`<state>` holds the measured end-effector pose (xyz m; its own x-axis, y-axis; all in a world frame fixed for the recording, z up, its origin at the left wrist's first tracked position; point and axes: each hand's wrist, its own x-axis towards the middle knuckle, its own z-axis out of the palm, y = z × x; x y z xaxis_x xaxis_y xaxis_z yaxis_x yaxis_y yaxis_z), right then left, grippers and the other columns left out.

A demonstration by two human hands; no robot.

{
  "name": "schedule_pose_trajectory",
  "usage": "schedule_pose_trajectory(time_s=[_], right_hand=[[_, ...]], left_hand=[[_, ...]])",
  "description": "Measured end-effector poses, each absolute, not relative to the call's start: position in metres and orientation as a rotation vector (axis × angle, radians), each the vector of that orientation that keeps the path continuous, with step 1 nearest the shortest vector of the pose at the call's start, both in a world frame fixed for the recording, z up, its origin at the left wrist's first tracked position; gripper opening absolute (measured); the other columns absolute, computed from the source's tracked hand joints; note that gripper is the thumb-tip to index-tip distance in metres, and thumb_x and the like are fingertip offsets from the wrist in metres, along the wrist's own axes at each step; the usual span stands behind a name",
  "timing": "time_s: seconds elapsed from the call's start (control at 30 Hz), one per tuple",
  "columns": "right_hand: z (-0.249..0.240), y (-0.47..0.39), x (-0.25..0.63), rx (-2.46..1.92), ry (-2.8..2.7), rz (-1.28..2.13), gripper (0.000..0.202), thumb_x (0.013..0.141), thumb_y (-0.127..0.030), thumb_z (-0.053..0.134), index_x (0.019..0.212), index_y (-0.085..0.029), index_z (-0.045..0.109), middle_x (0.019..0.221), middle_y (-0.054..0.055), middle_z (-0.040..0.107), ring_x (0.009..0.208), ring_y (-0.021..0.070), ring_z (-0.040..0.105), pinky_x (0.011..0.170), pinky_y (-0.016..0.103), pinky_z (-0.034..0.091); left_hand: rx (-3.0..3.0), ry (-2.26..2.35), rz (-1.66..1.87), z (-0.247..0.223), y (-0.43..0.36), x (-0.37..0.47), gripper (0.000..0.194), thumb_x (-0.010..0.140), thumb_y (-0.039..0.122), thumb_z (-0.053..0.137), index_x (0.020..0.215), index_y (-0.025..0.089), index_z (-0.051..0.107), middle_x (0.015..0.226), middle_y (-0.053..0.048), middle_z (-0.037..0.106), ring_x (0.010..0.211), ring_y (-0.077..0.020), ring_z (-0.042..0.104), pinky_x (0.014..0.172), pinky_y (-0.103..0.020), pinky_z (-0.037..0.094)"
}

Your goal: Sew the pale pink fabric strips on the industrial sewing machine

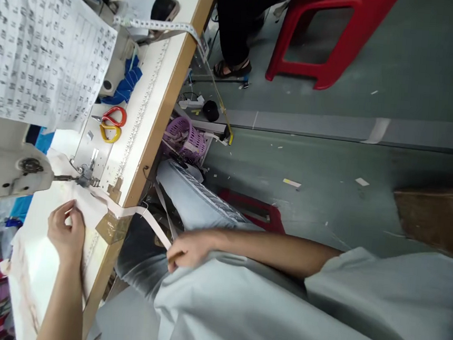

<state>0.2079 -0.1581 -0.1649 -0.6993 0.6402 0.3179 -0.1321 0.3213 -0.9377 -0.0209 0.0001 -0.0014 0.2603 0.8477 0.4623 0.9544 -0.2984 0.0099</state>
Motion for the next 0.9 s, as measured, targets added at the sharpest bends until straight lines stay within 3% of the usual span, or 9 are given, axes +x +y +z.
schedule_pose_trajectory(time_s=[0.1,0.2,0.33,0.4,0.53,0.63,0.73,0.8,0.9], right_hand=[[-0.149,-0.176,0.208,-0.326,-1.87,1.57,0.025,0.079,0.002,0.059,0.088,-0.018,0.07,0.082,-0.008,0.072,0.072,0.0074,0.066,0.063,0.013,0.047],[-0.133,-0.179,0.21,-0.419,-1.746,1.524,0.025,0.079,0.002,0.053,0.084,-0.018,0.066,0.081,-0.006,0.072,0.078,0.0099,0.066,0.068,0.015,0.045],[-0.114,-0.179,0.215,-0.475,-1.559,1.403,0.027,0.078,0.003,0.044,0.083,-0.017,0.062,0.09,0.001,0.072,0.084,0.0122,0.065,0.076,0.019,0.045],[-0.107,-0.178,0.215,-0.463,-1.497,1.368,0.025,0.079,0.0,0.042,0.083,-0.016,0.061,0.088,0.003,0.071,0.081,0.0129,0.065,0.078,0.022,0.046],[-0.1,-0.171,0.21,-0.438,-1.459,1.407,0.017,0.083,-0.012,0.041,0.077,-0.018,0.055,0.074,0.001,0.064,0.069,0.0133,0.06,0.069,0.023,0.047],[-0.101,-0.163,0.206,-0.498,-1.47,1.508,0.017,0.087,-0.02,0.039,0.076,-0.019,0.052,0.068,0.0,0.056,0.058,0.0114,0.053,0.057,0.021,0.045],[-0.107,-0.152,0.21,-0.641,-1.485,1.565,0.018,0.088,-0.027,0.039,0.078,-0.019,0.052,0.061,-0.003,0.048,0.053,0.0108,0.046,0.05,0.019,0.041],[-0.115,-0.144,0.216,-0.731,-1.505,1.579,0.019,0.087,-0.032,0.041,0.076,-0.02,0.051,0.055,-0.006,0.04,0.047,0.0103,0.038,0.044,0.018,0.034],[-0.137,-0.132,0.231,-0.963,-1.507,1.546,0.023,0.083,-0.04,0.048,0.069,-0.021,0.053,0.051,-0.005,0.04,0.042,0.0116,0.04,0.04,0.02,0.035]], left_hand=[[-2.234,-1.728,-0.602,-0.001,-0.009,-0.011,0.023,0.083,0.022,0.048,0.099,0.014,0.064,0.104,-0.013,0.065,0.094,-0.0259,0.061,0.082,-0.042,0.053],[-2.213,-1.725,-0.846,-0.002,-0.044,0.0,0.028,0.086,0.022,0.049,0.11,0.013,0.06,0.111,-0.014,0.062,0.103,-0.0275,0.061,0.084,-0.043,0.054],[-2.161,-1.723,-1.192,-0.01,-0.13,0.006,0.017,0.091,0.027,0.047,0.1,0.019,0.059,0.087,-0.004,0.062,0.086,-0.0225,0.064,0.084,-0.045,0.054],[-2.415,-1.801,-1.107,-0.027,-0.171,0.008,0.018,0.094,0.024,0.041,0.091,0.024,0.059,0.085,-0.003,0.062,0.087,-0.0217,0.063,0.088,-0.045,0.052],[-2.904,-2.069,-0.746,-0.082,-0.2,0.027,0.034,0.091,0.031,0.04,0.122,0.024,0.051,0.113,-0.013,0.061,0.108,-0.0271,0.059,0.096,-0.046,0.05],[-3.079,-2.152,-0.521,-0.114,-0.19,0.038,0.024,0.081,0.032,0.048,0.101,0.024,0.059,0.094,-0.01,0.065,0.091,-0.0247,0.064,0.089,-0.041,0.054],[-3.121,-2.018,-0.504,-0.12,-0.191,0.024,0.009,0.076,0.029,0.054,0.08,0.024,0.06,0.08,-0.005,0.066,0.084,-0.0229,0.064,0.107,-0.045,0.04],[-3.06,-2.041,-0.486,-0.109,-0.208,-0.002,0.014,0.074,0.03,0.06,0.063,0.023,0.056,0.062,-0.001,0.061,0.07,-0.0209,0.064,0.112,-0.048,0.033],[-2.855,-2.344,-0.659,-0.077,-0.253,-0.046,0.024,0.081,0.036,0.065,0.061,0.023,0.059,0.062,0.001,0.059,0.066,-0.0176,0.063,0.099,-0.043,0.049]])
